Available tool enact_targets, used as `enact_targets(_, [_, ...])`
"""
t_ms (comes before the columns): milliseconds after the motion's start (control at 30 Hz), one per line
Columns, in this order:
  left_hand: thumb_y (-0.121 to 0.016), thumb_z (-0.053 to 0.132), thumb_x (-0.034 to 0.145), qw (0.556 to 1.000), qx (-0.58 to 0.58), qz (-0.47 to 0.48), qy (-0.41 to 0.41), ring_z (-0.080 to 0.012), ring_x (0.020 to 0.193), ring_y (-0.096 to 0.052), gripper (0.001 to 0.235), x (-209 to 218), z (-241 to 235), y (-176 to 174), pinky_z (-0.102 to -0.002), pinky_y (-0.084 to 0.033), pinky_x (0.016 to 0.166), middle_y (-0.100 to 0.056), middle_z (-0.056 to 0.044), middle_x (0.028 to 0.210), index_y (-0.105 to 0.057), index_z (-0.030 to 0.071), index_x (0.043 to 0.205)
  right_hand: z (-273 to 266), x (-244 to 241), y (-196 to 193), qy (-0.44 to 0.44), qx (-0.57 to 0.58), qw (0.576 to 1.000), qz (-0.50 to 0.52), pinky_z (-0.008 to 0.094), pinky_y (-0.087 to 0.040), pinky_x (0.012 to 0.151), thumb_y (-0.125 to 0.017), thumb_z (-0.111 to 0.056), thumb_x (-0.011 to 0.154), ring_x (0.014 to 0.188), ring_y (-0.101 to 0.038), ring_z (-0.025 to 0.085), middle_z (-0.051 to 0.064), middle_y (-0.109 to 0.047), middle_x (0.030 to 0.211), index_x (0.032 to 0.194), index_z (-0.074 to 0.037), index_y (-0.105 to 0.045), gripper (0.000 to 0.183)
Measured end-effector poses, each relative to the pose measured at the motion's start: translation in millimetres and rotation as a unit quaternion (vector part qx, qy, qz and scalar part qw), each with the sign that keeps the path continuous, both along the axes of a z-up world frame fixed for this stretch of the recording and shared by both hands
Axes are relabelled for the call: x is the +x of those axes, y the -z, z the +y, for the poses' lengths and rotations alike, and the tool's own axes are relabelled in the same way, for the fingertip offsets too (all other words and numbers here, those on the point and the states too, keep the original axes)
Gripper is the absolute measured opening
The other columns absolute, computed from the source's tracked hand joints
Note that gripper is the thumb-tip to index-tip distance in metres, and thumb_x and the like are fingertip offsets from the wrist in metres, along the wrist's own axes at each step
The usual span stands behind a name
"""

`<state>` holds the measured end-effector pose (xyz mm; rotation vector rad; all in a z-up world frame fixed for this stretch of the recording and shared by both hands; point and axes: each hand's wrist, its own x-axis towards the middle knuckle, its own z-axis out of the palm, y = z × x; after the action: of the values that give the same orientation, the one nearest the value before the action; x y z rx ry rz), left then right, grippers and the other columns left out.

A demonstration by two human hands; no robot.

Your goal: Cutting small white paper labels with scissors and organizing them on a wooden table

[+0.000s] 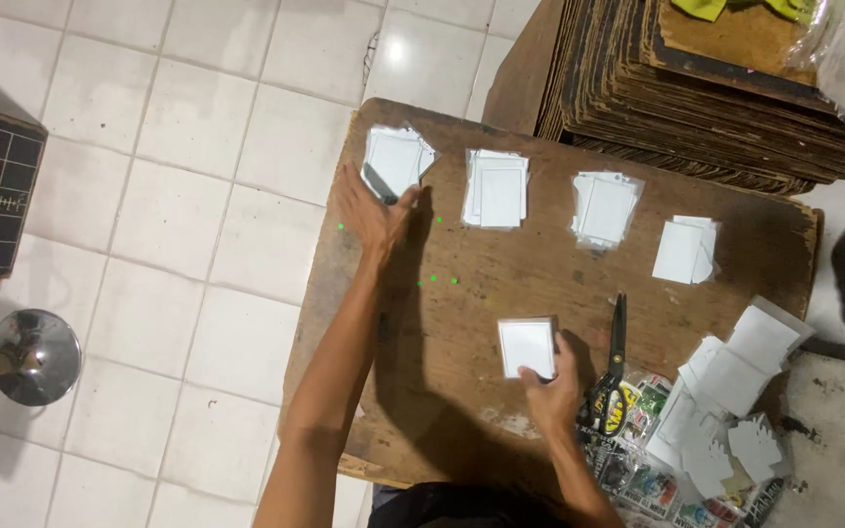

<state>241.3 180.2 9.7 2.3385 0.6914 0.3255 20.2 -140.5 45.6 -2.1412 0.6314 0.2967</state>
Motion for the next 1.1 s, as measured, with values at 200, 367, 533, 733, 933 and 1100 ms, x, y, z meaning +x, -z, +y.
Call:
enact_targets(200, [-0.094, 0.051, 0.065, 0.991, 0.02, 0.129, 0.011, -0.0407, 0.142, -0.036, 0.127, 26, -7, -14, -0.057, -0.026, 0.12, -0.038, -0.019, 0.153, -0.02, 0.007, 0.159, 54, 117, -79, 0.035, 0.113, 0.981, -0.151, 0.041, -0.051, 0.088, -0.085, -0.011, 0.078, 0.097, -0.069, 0.026, 0.014, -0.074, 0.1, 0.118, -0.009, -0.074, 0.041])
enact_targets(367, [-0.085, 0.049, 0.073, 0.988, 0.056, 0.142, 0.037, -0.037, 0.137, -0.043, 0.113, 24, -6, -19, -0.053, -0.041, 0.11, -0.041, -0.016, 0.15, -0.024, 0.007, 0.157, 80, 224, -1, 0.129, 0.22, 0.949, -0.187, 0.027, -0.056, 0.063, -0.085, -0.007, 0.079, 0.079, -0.064, 0.016, 0.01, -0.069, 0.096, 0.118, -0.005, -0.069, 0.042])
enact_targets(533, [-0.081, 0.053, 0.075, 0.984, 0.076, 0.148, 0.056, -0.0376, 0.136, -0.043, 0.106, 24, -3, -13, -0.054, -0.043, 0.108, -0.041, -0.016, 0.149, -0.03, 0.006, 0.155, 71, 239, 73, 0.052, -0.063, 0.957, -0.277, 0.034, -0.056, 0.068, -0.093, -0.023, 0.066, 0.079, -0.07, 0.025, 0.007, -0.067, 0.09, 0.115, -0.009, -0.074, 0.055])
enact_targets(733, [-0.087, 0.049, 0.068, 0.992, 0.08, 0.081, 0.054, -0.0417, 0.14, -0.042, 0.108, 14, 0, 17, -0.058, -0.037, 0.114, -0.038, -0.017, 0.154, -0.035, 0.008, 0.153, 18, 140, 0, 0.019, -0.085, 0.934, -0.346, 0.042, -0.057, 0.08, -0.09, -0.009, 0.075, 0.097, -0.068, 0.039, 0.019, -0.063, 0.11, 0.125, -0.002, -0.068, 0.055])
enact_targets(933, [-0.09, 0.037, 0.071, 0.99, 0.045, -0.089, 0.1, -0.0467, 0.144, -0.034, 0.103, -62, -48, -10, -0.056, -0.023, 0.121, -0.037, -0.027, 0.153, -0.036, 0.002, 0.152, -181, -29, 33, 0.064, -0.265, 0.911, -0.31, 0.055, -0.043, 0.101, -0.091, -0.011, 0.074, 0.113, -0.055, 0.049, 0.025, -0.057, 0.115, 0.123, 0.0, -0.065, 0.057])
enact_targets(1100, [-0.086, 0.023, 0.077, 0.984, -0.079, -0.024, 0.159, -0.0479, 0.139, -0.04, 0.089, -186, -128, -22, -0.055, -0.029, 0.118, -0.044, -0.027, 0.147, -0.041, 0.005, 0.151, -266, -107, 17, 0.106, -0.412, 0.9, -0.096, 0.057, -0.049, 0.088, -0.086, -0.038, 0.079, 0.103, -0.064, 0.048, 0.028, -0.067, 0.11, 0.126, 0.008, -0.068, 0.069])
